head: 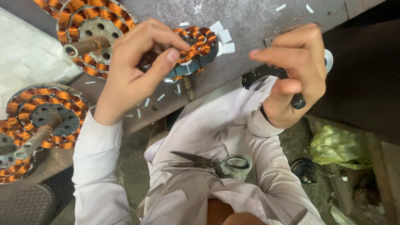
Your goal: The person inserts small white insulating pieces into the slots of a copper-wound motor stator. They use a screwdriver to press the pieces into place and scissors to trim excess material. The person works on multiple stators, placing finished ones aside.
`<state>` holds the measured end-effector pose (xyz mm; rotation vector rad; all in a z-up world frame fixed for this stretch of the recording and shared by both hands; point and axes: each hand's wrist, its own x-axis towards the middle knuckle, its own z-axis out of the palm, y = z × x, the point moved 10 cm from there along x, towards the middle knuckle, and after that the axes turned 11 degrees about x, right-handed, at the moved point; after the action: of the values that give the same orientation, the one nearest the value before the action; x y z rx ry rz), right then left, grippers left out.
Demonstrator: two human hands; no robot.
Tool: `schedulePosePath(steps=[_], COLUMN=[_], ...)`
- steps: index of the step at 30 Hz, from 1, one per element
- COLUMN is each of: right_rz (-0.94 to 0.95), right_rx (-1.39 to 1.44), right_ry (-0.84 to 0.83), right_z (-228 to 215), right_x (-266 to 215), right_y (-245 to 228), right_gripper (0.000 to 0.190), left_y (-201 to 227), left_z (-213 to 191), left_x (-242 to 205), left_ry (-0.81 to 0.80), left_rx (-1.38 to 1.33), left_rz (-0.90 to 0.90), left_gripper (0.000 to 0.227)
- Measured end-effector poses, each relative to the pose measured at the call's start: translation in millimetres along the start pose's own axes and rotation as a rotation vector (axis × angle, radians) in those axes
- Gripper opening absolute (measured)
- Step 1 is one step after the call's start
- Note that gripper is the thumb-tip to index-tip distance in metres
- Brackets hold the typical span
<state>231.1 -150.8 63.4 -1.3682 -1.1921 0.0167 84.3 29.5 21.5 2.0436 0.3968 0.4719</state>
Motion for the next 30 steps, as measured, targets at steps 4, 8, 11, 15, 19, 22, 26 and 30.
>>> schedulePosePath(steps=[4, 8, 11, 15, 19, 22, 26, 30], right_rz=[0.085, 0.097, 0.055, 0.022, -0.011, -0.047, -0.077, -0.105], right_rx=[0.139, 0.387, 0.473, 0.552, 0.613, 0.705, 0.670, 0.677], right_ry=[0.008, 0.020, -0.035, -0.172, -0.221, -0.458, -0.149, -0.167], right_z=[-4.0, -17.6, -24.2, -15.2, -5.0, 17.8, 8.0, 10.4], right_x=[-14.7, -22.4, -24.0, -20.9, -3.1, 6.5, -2.5, -11.0], right_y=[5.6, 10.7, 16.0, 17.2, 4.9, -12.1, -5.7, 2.1], right_gripper=[0.085, 0.087, 0.080, 0.070, 0.063, 0.063, 0.058, 0.055], left_y=[43.0, 47.6, 42.9, 37.3, 34.0, 28.6, 18.5, 13.4], left_z=[4.6, 10.2, 10.1, 8.5, 8.1, 7.5, 2.7, 0.5], left_x=[-9.0, -18.6, -19.7, -27.9, -29.6, -29.2, -23.9, -21.7], left_ry=[0.074, 0.166, 0.256, 0.378, 0.429, 0.422, 0.404, 0.362], left_rx=[0.339, 0.546, 0.525, 0.473, 0.440, 0.395, 0.319, 0.270], left_rz=[0.451, 0.551, 0.557, 0.567, 0.589, 0.606, 0.566, 0.549], left_gripper=[0.022, 0.041, 0.035, 0.033, 0.038, 0.039, 0.039, 0.041])
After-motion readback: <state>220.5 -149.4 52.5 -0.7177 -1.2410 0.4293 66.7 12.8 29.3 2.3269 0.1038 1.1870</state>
